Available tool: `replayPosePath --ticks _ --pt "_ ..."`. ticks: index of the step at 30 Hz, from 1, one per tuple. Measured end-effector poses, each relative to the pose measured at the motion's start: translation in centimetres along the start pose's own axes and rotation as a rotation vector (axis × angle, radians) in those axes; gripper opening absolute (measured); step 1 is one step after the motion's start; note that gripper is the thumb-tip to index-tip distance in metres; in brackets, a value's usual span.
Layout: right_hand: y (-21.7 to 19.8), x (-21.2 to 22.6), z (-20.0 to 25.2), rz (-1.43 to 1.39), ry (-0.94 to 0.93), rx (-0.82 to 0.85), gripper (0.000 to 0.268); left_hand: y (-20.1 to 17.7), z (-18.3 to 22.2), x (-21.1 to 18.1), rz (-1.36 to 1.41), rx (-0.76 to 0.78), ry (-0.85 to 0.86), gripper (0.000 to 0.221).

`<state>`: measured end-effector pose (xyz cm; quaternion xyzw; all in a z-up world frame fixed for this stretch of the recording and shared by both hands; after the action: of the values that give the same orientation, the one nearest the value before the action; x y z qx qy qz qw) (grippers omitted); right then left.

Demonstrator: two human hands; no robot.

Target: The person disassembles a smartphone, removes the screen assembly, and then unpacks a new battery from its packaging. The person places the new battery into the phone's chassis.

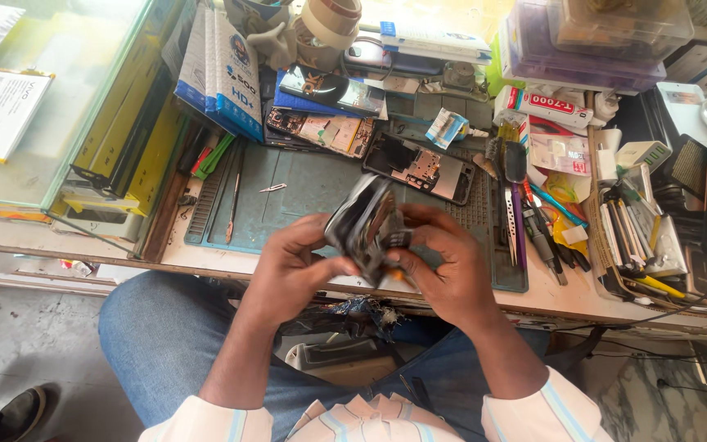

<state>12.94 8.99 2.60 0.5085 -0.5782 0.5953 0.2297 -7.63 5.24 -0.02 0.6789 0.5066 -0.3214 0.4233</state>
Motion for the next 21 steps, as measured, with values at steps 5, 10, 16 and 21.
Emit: replayPosePath --ticks 5,10,16,21 --pt "1.1 -0.7 0.6 -0.280 0.092 -0.097 0.010 -1.4 0.0 3.4 0.163 -0.203 0.012 0.020" --pt "0.9 0.5 1.3 -0.227 -0.029 -0.199 0.011 -0.4 -1.3 3.7 0.080 -0.311 0.024 0.024" --pt "1.2 1.8 2.0 0.110 -0.078 -0.325 0.018 1.9 -2.7 0.2 -0.240 -0.413 0.253 0.016" --pt "1.3 2.9 2.6 0.286 -0.160 -0.347 0.021 3.5 -3.2 -2.5 -0.278 -0.333 0.222 0.029"
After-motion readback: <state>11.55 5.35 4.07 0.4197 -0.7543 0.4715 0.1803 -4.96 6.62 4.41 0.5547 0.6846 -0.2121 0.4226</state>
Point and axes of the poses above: each hand's wrist, its own z-axis away from the middle knuckle, its own y-axis out of the palm, x = y × z, the point moved 5 cm from there along -z, towards the middle knuckle, and after that the axes turned 15 degrees about y, right-handed, at the moved point
